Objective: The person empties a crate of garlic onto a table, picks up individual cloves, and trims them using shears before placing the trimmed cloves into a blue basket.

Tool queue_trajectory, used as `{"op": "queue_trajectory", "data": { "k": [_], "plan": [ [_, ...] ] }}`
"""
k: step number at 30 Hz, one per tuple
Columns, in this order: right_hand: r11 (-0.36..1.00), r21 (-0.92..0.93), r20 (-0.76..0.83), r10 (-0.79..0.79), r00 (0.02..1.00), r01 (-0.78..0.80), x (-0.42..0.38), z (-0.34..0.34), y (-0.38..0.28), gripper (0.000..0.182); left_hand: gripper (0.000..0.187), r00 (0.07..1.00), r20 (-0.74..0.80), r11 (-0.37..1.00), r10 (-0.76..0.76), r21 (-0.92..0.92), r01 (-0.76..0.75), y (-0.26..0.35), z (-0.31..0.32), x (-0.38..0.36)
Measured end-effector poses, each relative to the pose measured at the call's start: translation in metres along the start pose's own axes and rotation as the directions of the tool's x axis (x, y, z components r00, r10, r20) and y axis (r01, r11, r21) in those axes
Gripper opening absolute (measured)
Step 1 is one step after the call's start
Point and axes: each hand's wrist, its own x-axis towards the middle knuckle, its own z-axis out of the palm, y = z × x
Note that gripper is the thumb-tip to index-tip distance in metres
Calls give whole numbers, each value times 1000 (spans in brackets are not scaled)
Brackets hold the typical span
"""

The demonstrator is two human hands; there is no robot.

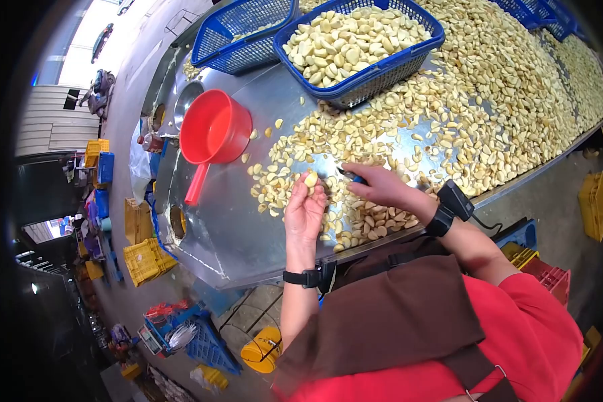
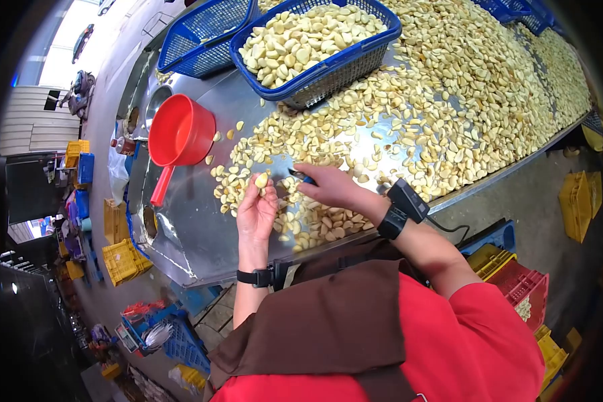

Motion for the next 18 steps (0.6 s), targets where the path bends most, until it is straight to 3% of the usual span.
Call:
{"op": "queue_trajectory", "data": {
  "k": [1,4,8,11,16,18],
  "plan": [
    [1000,-2,-1,3,1000,-3,-1,4,-2,49,23,1000,-10,1000,9,28,-9,-3,-2,1],
    [975,-62,-24,-216,976,214,-1,15,-3,60,23,998,-50,995,39,91,-34,-11,3,0],
    [992,-100,115,-61,992,72,-7,3,-38,66,22,997,-55,988,63,144,-54,-21,16,-3],
    [976,-125,-11,-183,983,180,-6,11,-28,67,19,993,-78,988,90,130,-80,-29,20,-2],
    [979,-114,28,-167,986,169,-8,9,-26,66,15,983,-121,979,141,165,-120,-34,21,-2],
    [978,-125,34,-165,986,168,-8,9,-26,66,15,987,-71,978,148,160,-135,-33,18,-3]
  ]
}}
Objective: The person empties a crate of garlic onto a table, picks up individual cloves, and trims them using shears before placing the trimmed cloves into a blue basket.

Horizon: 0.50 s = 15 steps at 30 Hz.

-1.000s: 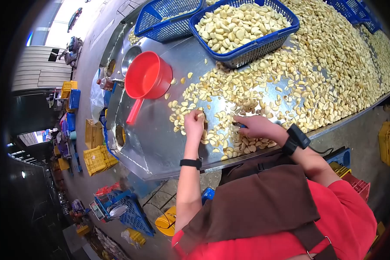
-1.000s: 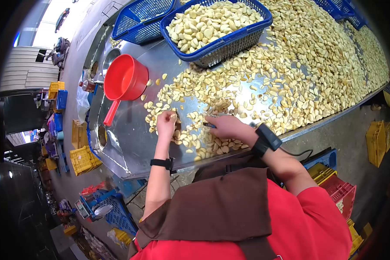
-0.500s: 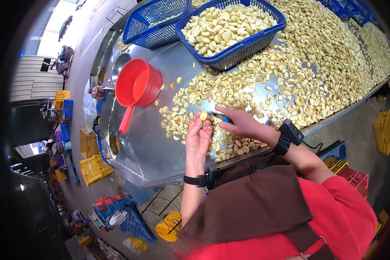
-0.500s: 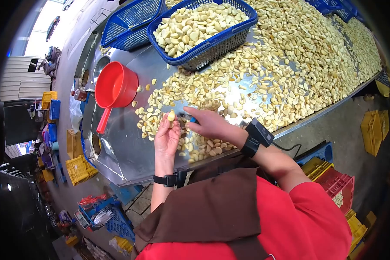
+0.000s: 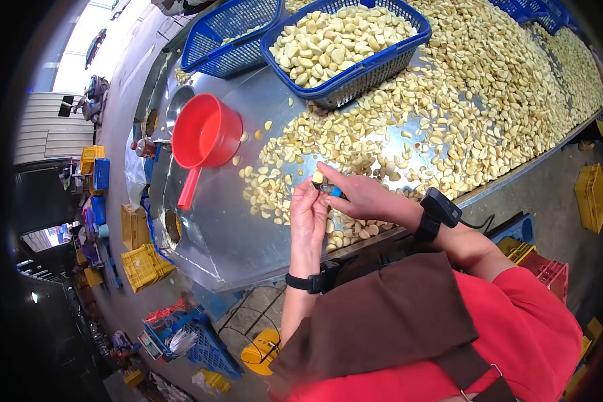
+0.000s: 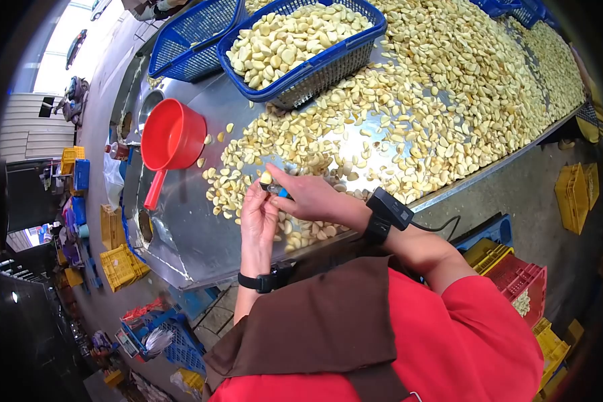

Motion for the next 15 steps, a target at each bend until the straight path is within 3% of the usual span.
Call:
{"op": "queue_trajectory", "data": {
  "k": [9,15],
  "plan": [
    [1000,-16,-8,14,1000,-14,0,3,2,62,15,999,9,995,50,84,-51,-1,-7,1],
    [986,157,-77,-36,996,48,2,14,17,57,16,997,48,992,56,108,-60,-2,-12,2]
  ]
}}
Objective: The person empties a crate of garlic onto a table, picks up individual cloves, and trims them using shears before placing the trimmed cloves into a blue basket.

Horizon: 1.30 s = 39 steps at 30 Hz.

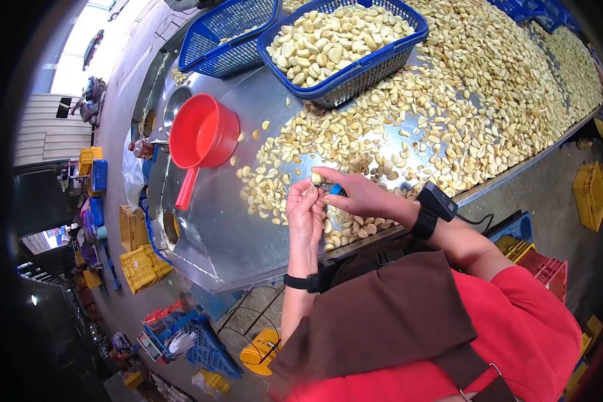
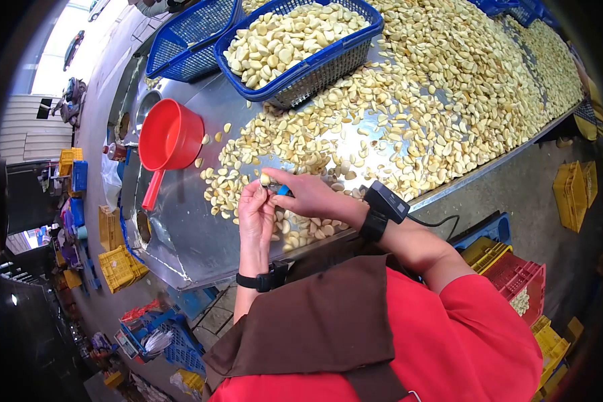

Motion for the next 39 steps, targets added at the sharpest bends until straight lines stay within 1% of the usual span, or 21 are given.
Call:
{"op": "queue_trajectory", "data": {
  "k": [6,9,10,11,12,14,16,18,19,21,22,24,25,26,29,31,33,34,35,37,39],
  "plan": [
    [979,185,-65,-79,995,90,3,13,22,62,16,1000,-24,999,-14,50,16,-1,-2,2],
    [977,1,-140,-209,968,211,2,8,23,60,18,998,17,998,-57,19,56,-2,-5,6],
    [898,435,4,65,998,-60,1,2,22,57,18,998,19,998,-61,20,60,-3,-6,6],
    [586,732,245,247,937,-346,0,-4,20,54,17,993,85,996,-85,-4,85,-2,-5,7],
    [587,733,241,249,938,-344,-1,-10,21,54,17,983,151,993,-107,-26,112,-2,-3,7],
    [210,909,298,278,913,-361,-5,-22,25,54,20,968,217,989,-125,-47,138,-4,0,6],
    [251,901,274,301,914,-353,-11,-31,29,58,21,981,138,988,-140,-42,147,-4,3,5],
    [534,699,219,472,854,-475,-16,-40,34,58,22,978,126,983,-164,-59,173,-2,8,1],
    [533,705,211,473,855,-469,-21,-42,39,58,24,976,114,977,-186,-80,195,-2,12,1],
    [921,318,-95,265,959,-223,-33,-44,51,59,23,971,130,975,-202,-66,211,3,21,8],
    [994,48,-200,108,974,-100,-39,-47,57,60,23,966,142,973,-214,-61,224,5,28,14],
    [963,-44,-9,266,964,-266,-48,-63,38,59,21,962,223,985,-155,-36,167,28,70,38],
    [947,-137,18,294,955,-289,-52,-66,30,57,20,977,199,996,-82,40,75,43,100,48],
    [924,-229,45,324,945,-306,-56,-68,22,55,19,948,317,990,3,135,-49,57,122,67],
    [893,-328,86,354,931,-309,-64,-68,14,53,39,924,314,871,219,364,-330,84,171,123],
    [876,-375,113,369,923,-304,-71,-73,17,56,38,857,321,574,404,640,-510,77,189,140],
    [867,-367,57,382,922,-337,-81,-89,19,55,32,586,586,17,559,698,-716,54,186,153],
    [857,-359,12,401,916,-370,-88,-95,21,55,27,770,450,252,453,764,-594,26,183,141],
    [832,-382,15,441,897,-402,-92,-103,25,58,20,839,443,262,315,809,-526,1,182,133],
    [803,-413,13,476,879,-429,-106,-119,33,62,16,671,711,-3,211,687,-727,-55,165,131],
    [742,-418,46,593,804,-524,-115,-143,25,66,16,830,557,38,33,829,-558,-95,162,118]
  ]
}}
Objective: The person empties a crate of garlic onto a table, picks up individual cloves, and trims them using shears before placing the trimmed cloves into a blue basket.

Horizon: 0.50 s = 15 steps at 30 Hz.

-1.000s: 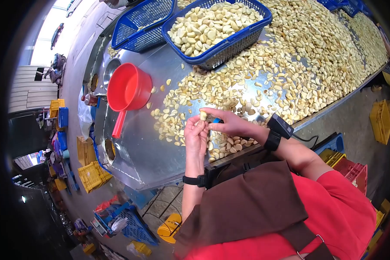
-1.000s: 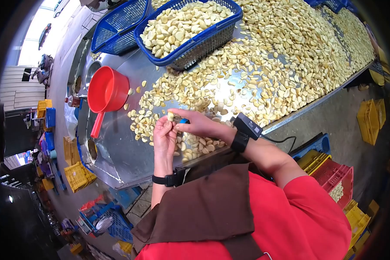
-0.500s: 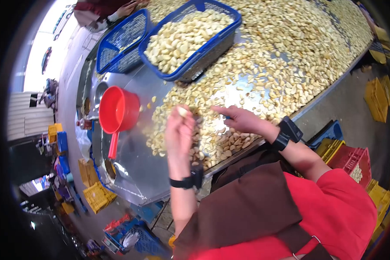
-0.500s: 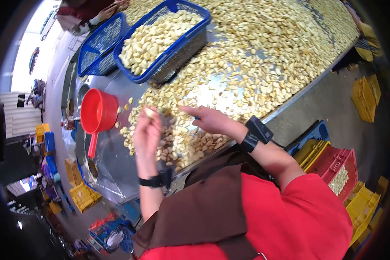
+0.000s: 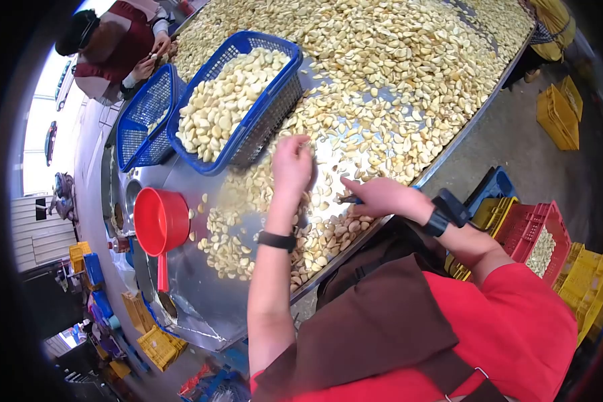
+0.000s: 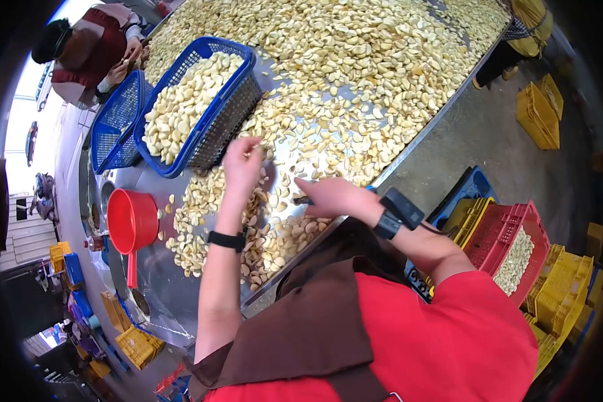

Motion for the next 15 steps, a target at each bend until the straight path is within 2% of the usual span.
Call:
{"op": "queue_trajectory", "data": {
  "k": [1,3,5,7,9,10,11,12,13,14,15],
  "plan": [
    [999,12,-88,-35,995,36,2,3,24,54,15,998,58,998,-1,70,-3,-8,15,-2],
    [997,-71,-159,-1,987,-10,-2,-22,53,39,14,985,131,991,-112,86,101,-15,37,-4],
    [984,-41,-296,152,943,-172,-12,-50,72,33,13,988,127,988,-86,141,68,-14,51,1],
    [954,-96,-377,230,897,-285,-10,-64,100,32,13,989,132,981,-60,193,34,-11,65,8],
    [928,-158,-375,260,890,-338,-11,-68,110,29,14,982,93,952,163,246,-181,-12,81,17],
    [922,-169,-351,273,896,-347,-8,-66,113,28,13,979,190,941,75,310,-132,-15,89,21],
    [917,-181,-327,284,901,-355,-6,-64,114,27,13,979,189,941,76,310,-133,-14,92,22],
    [915,-202,-307,279,910,-348,-5,-61,107,21,11,975,220,911,30,396,-117,-12,95,23],
    [926,-249,-298,205,932,-284,-3,-52,108,17,10,969,247,871,-20,479,-104,-10,98,23],
    [927,-291,-318,140,938,-237,0,-43,110,15,17,945,304,863,-124,503,-49,-2,96,23],
    [924,-332,-335,73,939,-190,2,-35,109,14,17,944,306,862,-124,504,-50,-2,95,21]
  ]
}}
